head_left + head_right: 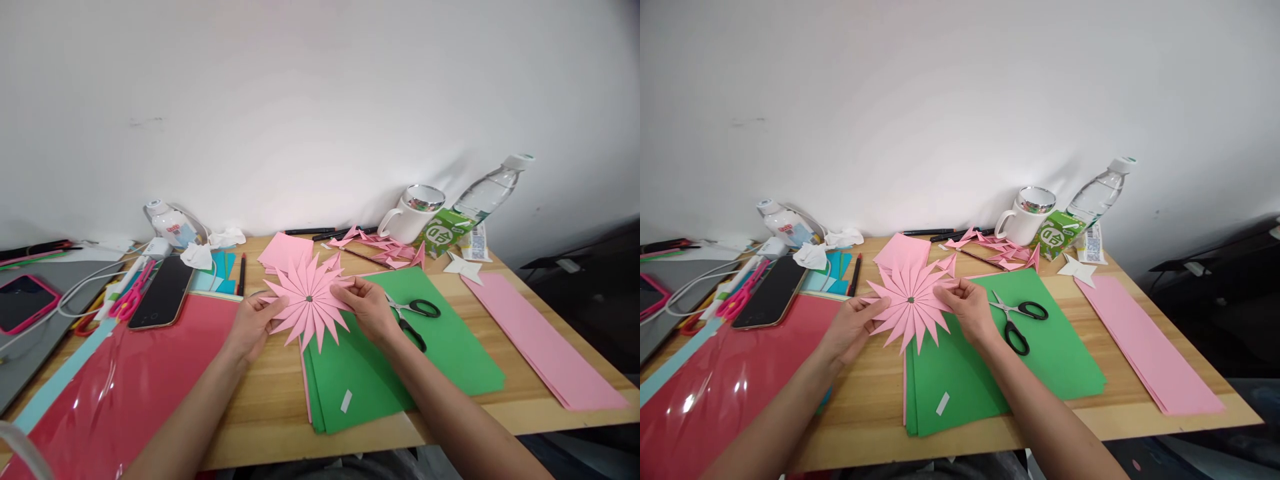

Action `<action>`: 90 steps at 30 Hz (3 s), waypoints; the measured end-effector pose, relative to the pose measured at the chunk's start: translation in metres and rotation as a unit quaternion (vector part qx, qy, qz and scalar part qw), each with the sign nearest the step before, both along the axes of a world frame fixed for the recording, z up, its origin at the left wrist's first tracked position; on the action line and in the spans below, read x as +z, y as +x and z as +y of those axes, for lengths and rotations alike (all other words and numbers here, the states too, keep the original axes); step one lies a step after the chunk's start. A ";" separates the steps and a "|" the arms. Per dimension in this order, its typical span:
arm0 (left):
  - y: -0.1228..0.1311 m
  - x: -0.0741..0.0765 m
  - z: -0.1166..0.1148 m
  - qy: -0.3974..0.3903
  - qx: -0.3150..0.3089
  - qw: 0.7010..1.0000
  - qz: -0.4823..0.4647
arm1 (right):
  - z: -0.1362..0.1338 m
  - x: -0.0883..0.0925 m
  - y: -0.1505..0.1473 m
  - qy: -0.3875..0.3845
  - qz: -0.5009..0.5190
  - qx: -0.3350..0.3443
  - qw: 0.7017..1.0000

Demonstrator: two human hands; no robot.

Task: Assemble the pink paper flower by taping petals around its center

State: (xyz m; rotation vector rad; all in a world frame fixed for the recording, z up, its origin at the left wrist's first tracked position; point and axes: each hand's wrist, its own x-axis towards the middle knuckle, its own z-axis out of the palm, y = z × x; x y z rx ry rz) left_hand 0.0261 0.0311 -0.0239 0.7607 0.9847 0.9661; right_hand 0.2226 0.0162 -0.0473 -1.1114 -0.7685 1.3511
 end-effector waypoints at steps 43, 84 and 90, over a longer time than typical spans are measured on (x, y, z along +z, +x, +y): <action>0.002 -0.001 -0.001 0.060 0.016 0.998 -0.003 | 0.001 0.001 0.001 -0.010 0.048 -0.005 0.999; 0.005 -0.007 -0.001 0.067 0.020 0.996 -0.047 | 0.001 0.002 -0.003 0.052 0.041 0.088 0.994; 0.004 -0.012 0.001 0.056 0.032 0.997 -0.049 | 0.000 0.003 -0.006 0.090 -0.004 -0.018 0.996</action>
